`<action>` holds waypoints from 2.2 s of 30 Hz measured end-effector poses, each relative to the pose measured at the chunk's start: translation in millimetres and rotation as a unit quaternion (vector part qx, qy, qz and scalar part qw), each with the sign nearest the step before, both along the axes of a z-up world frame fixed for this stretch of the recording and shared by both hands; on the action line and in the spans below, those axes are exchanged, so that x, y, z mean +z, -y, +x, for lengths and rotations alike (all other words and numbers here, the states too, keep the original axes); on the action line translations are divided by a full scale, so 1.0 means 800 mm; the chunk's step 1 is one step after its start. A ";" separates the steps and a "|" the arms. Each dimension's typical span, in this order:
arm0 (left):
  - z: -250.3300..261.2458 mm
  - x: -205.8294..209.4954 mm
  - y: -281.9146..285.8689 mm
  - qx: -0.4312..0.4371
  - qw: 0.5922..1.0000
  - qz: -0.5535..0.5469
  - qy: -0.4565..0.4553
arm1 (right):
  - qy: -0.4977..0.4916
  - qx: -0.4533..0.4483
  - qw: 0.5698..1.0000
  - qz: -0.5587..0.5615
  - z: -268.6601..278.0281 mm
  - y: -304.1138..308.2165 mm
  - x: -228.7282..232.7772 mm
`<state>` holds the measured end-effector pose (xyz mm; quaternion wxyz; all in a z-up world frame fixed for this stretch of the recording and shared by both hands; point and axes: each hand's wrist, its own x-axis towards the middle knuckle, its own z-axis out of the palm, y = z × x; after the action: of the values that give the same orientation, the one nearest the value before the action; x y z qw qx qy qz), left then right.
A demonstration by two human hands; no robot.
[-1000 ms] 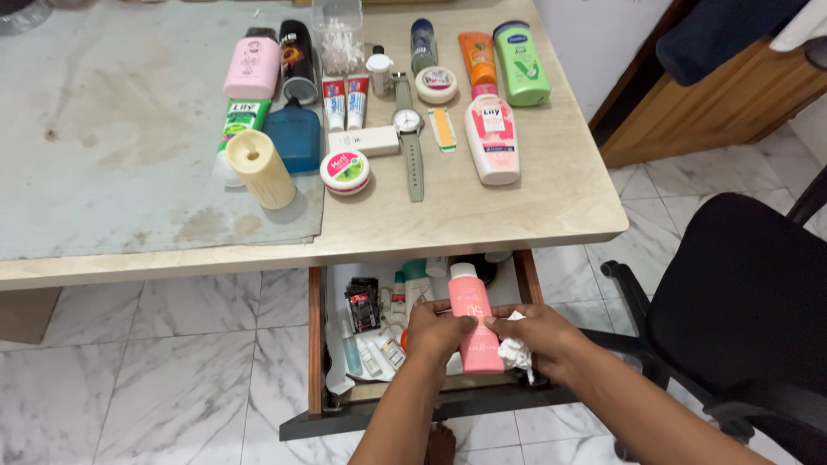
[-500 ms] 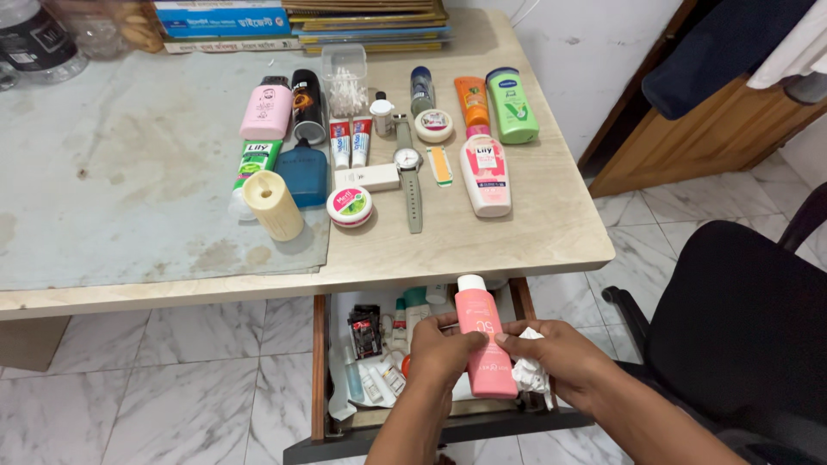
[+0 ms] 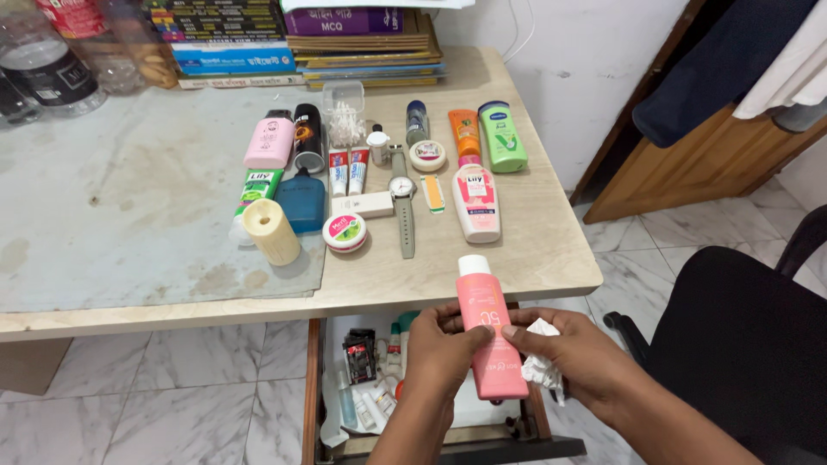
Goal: The person removes various personal care items from a drawer and places them on a table. Items handled include a candle, tubes of cream, bottles of lotion, a razor, and a watch. The person arranges the items on the table surface.
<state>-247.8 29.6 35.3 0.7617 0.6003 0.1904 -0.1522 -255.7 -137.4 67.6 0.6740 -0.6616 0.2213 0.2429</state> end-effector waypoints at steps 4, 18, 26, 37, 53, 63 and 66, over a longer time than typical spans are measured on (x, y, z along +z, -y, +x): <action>0.015 0.024 0.007 0.002 1.000 0.018 0.020 | 0.033 0.004 0.999 -0.034 0.016 0.010 0.013; 0.130 0.052 0.042 -0.053 0.993 0.032 0.103 | 0.087 -0.010 0.996 -0.023 0.130 0.057 0.031; 0.223 0.028 0.089 -0.096 0.983 0.124 0.094 | 0.071 -0.022 0.997 -0.034 0.216 0.098 -0.007; 0.273 0.023 0.138 -0.194 0.971 0.134 0.044 | 0.043 -0.029 0.997 -0.065 0.298 0.178 -0.104; 0.284 0.004 0.158 -0.218 0.951 0.219 0.026 | 0.026 0.009 0.985 -0.172 0.312 0.160 -0.111; 0.283 -0.016 0.156 -0.200 0.954 0.217 0.054 | 0.041 -0.014 0.980 -0.193 0.301 0.146 -0.104; 0.278 -0.014 0.154 -0.209 0.954 0.208 0.053 | 0.066 0.004 0.973 -0.221 0.298 0.148 -0.105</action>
<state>-25.1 -93.6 24.4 0.5799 0.7792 0.0476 -0.2331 -17.4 -255.9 -16.6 0.5231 -0.8098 0.2217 0.1464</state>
